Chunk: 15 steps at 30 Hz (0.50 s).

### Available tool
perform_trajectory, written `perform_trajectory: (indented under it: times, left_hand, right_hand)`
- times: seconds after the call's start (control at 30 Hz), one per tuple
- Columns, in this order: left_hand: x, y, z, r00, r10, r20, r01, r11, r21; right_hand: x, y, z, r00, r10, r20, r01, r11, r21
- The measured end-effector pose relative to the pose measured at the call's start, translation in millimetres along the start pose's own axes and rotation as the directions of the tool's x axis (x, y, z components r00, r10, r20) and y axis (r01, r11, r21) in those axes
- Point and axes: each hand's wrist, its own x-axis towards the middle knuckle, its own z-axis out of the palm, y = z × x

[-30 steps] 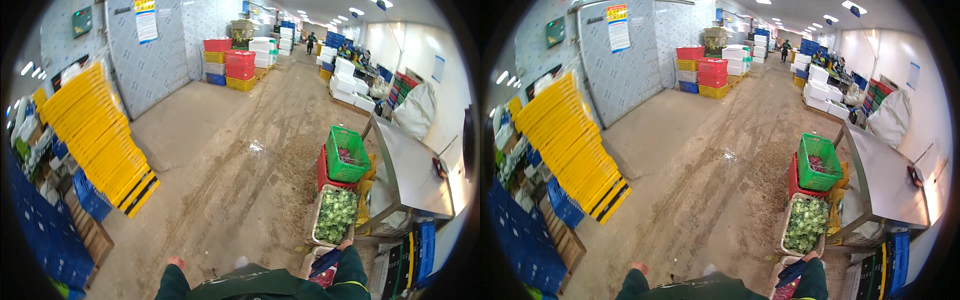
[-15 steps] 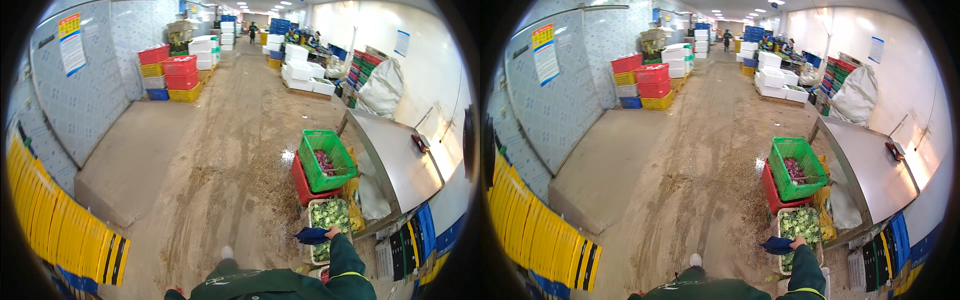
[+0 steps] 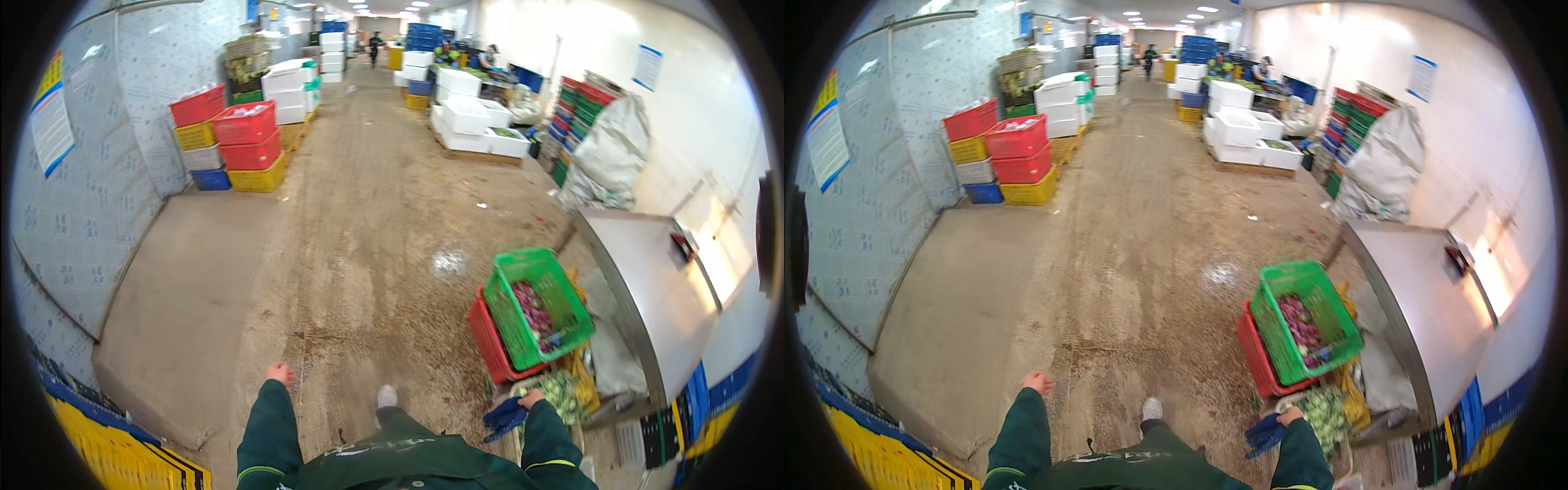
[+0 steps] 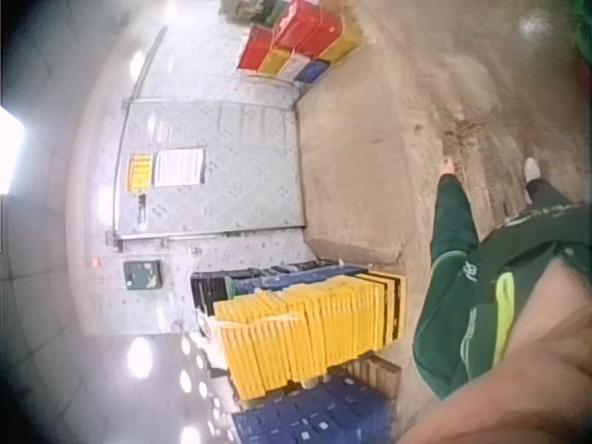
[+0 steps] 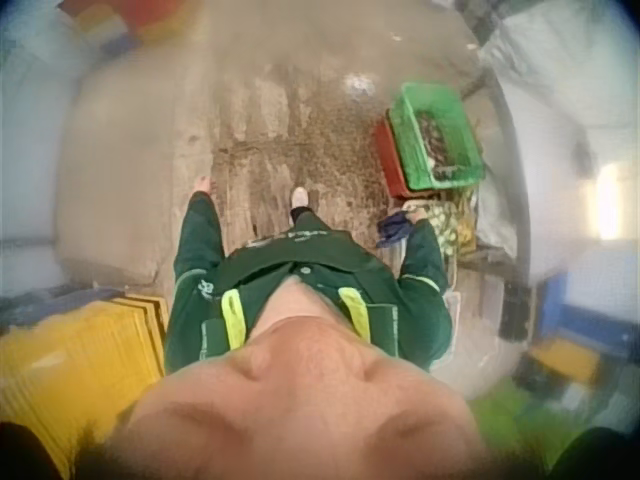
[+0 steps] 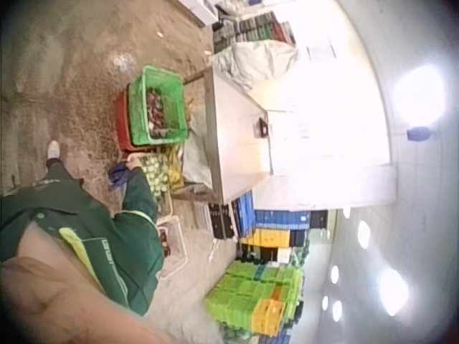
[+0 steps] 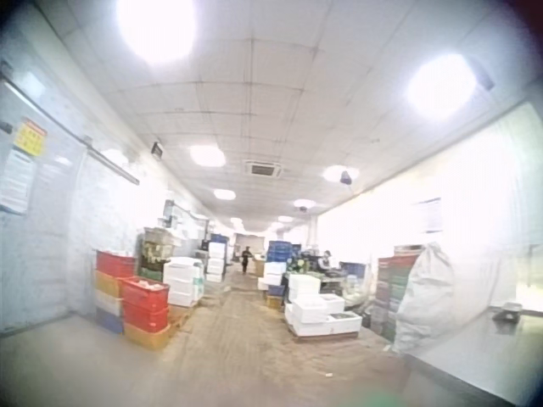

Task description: The person wipes down a stainless steel table and a digital scale with a blue cloth, then gathers chopped green vegetables into the cloth to transfer them into a plastic crate.

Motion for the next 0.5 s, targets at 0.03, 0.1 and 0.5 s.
perform_trajectory:
  times: [0.03,0.1,0.5]
  left_hand:
    - [21,8,27,0.998,0.021,0.053,-0.022,1.0,0.002]
    - [51,31,19,0.999,0.044,0.006,-0.044,0.997,0.071]
    - [198,3,-26,0.73,-0.638,-0.245,0.52,0.751,-0.406]
  right_hand:
    - [38,14,-6,0.994,-0.067,-0.082,0.066,0.998,-0.013]
    - [85,-61,7,0.979,-0.196,0.051,0.202,0.962,-0.185]
    - [380,-426,-65,0.954,-0.299,-0.036,0.297,0.954,-0.042]
